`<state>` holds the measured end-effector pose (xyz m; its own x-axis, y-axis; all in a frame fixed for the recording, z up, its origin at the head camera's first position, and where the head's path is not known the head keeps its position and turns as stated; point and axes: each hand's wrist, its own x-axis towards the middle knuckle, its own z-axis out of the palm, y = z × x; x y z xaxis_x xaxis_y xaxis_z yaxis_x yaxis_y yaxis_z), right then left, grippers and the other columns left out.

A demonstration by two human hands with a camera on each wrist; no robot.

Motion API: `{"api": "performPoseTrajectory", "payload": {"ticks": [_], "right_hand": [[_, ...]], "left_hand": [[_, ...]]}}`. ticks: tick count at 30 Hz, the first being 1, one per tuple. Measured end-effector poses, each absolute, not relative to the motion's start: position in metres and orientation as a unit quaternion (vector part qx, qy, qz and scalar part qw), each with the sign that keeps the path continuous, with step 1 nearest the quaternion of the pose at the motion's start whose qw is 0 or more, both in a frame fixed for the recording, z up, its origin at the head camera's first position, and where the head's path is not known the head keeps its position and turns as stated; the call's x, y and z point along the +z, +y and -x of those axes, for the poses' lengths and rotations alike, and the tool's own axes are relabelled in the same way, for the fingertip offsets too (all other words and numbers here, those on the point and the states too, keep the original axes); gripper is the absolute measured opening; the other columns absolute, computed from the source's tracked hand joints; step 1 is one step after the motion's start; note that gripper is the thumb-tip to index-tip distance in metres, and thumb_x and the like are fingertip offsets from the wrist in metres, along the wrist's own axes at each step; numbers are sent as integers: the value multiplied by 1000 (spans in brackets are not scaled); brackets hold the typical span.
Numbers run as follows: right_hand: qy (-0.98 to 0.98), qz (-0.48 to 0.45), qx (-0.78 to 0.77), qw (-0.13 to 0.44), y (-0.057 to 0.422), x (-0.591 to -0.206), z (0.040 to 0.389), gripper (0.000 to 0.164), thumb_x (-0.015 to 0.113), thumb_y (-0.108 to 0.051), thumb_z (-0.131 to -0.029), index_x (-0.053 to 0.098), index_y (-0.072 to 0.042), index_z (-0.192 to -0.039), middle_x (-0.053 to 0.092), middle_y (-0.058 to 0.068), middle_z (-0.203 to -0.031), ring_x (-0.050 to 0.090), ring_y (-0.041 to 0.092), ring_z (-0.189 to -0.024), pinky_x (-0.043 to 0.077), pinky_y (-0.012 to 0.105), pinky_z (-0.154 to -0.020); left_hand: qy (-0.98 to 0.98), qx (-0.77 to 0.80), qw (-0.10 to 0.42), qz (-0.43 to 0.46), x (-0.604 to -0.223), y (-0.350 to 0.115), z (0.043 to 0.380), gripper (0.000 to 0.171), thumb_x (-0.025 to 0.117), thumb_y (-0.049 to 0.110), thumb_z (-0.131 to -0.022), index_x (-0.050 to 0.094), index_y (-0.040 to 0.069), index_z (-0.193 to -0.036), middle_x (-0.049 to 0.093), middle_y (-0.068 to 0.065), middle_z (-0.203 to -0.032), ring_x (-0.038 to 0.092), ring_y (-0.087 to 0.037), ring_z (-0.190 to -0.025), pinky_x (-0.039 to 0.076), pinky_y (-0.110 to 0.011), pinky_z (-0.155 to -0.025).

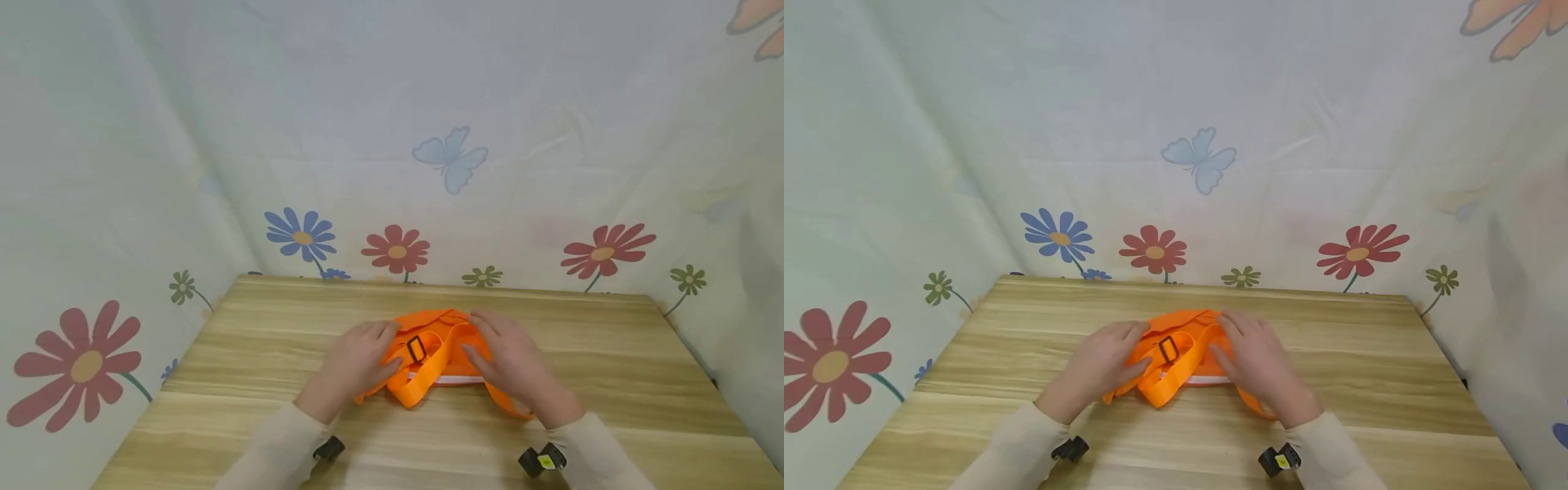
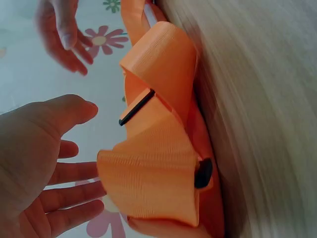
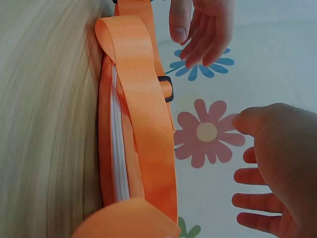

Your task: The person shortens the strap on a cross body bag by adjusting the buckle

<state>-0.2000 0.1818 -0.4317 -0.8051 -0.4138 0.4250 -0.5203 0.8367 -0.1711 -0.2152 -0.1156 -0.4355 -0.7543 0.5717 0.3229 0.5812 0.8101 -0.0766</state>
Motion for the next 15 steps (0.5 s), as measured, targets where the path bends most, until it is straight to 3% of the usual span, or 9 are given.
{"api": "performPoseTrajectory", "payload": {"ticks": [7, 15], "right_hand": [[-926, -279, 160, 200, 163, -438, 208, 55, 83, -25, -97, 64, -2, -143, 69, 17, -144, 69, 39, -128, 57, 57, -109], [-918, -292, 176, 204, 148, -449, 218, 54, 85, -25, -95, 66, -1, -140, 74, 15, -135, 73, 35, -120, 60, 51, -105]], "left_hand": [[-939, 10, 138, 315, -439, -104, 216, 64, 84, 44, -94, 64, 8, -143, 71, -8, -140, 70, -26, -127, 57, -40, -112], [-935, 16, 150, 320, -445, -97, 219, 61, 84, 44, -94, 65, 8, -140, 72, -7, -137, 71, -25, -124, 58, -39, -111]]}}
